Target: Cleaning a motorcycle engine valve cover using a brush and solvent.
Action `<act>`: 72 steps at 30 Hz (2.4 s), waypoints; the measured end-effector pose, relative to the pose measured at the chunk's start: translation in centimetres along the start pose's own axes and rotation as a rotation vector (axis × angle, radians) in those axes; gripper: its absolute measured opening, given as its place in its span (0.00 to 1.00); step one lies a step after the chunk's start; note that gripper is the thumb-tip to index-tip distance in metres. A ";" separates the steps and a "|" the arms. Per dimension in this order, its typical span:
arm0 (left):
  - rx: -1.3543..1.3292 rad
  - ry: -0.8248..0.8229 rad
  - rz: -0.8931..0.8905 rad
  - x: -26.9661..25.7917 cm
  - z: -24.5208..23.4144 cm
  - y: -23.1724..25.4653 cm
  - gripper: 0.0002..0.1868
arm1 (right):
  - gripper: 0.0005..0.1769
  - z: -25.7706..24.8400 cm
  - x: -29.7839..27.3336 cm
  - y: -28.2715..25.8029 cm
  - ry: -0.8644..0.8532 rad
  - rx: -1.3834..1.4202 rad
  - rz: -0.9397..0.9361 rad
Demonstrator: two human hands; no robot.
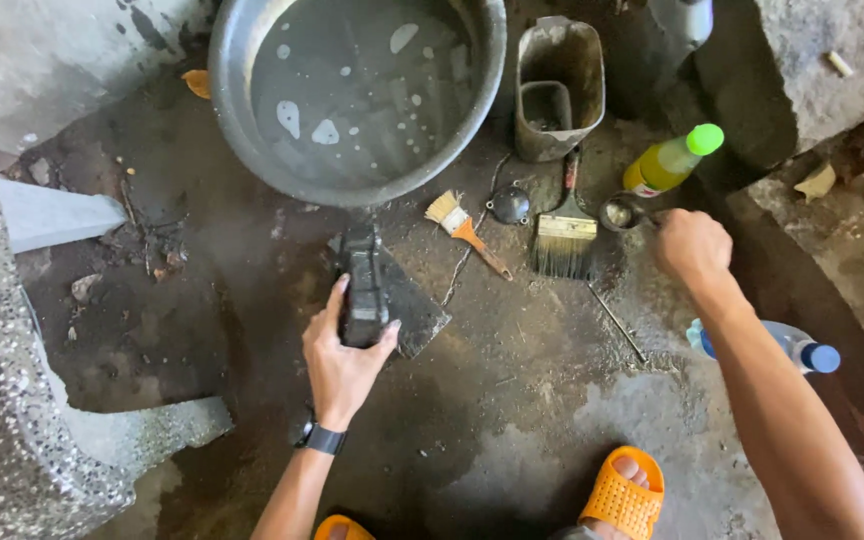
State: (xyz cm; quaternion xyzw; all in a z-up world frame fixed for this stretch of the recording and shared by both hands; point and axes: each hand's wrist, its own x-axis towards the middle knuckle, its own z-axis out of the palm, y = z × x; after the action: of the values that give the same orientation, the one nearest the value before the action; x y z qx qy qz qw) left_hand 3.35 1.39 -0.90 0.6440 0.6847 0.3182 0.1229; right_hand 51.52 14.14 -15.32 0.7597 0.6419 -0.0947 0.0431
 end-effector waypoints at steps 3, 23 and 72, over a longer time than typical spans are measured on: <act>-0.188 -0.037 -0.187 0.0 1.1 0.6 0.43 | 0.23 -8.3 -6.4 -3.9 0.074 0.183 -0.009; -0.192 -0.020 -0.050 -3.5 1.6 -1.0 0.53 | 0.19 -13.3 -15.2 -22.9 -0.169 0.501 -0.790; 0.027 0.086 0.184 -3.5 8.8 -2.4 0.54 | 0.19 -11.5 -17.6 -23.7 -0.207 0.754 -0.611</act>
State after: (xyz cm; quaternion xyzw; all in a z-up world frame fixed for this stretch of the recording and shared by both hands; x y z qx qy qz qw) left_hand 6.98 0.58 -9.96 0.6916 0.6316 0.3461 0.0551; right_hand 26.43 3.37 0.81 0.4861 0.7487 -0.4035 -0.2008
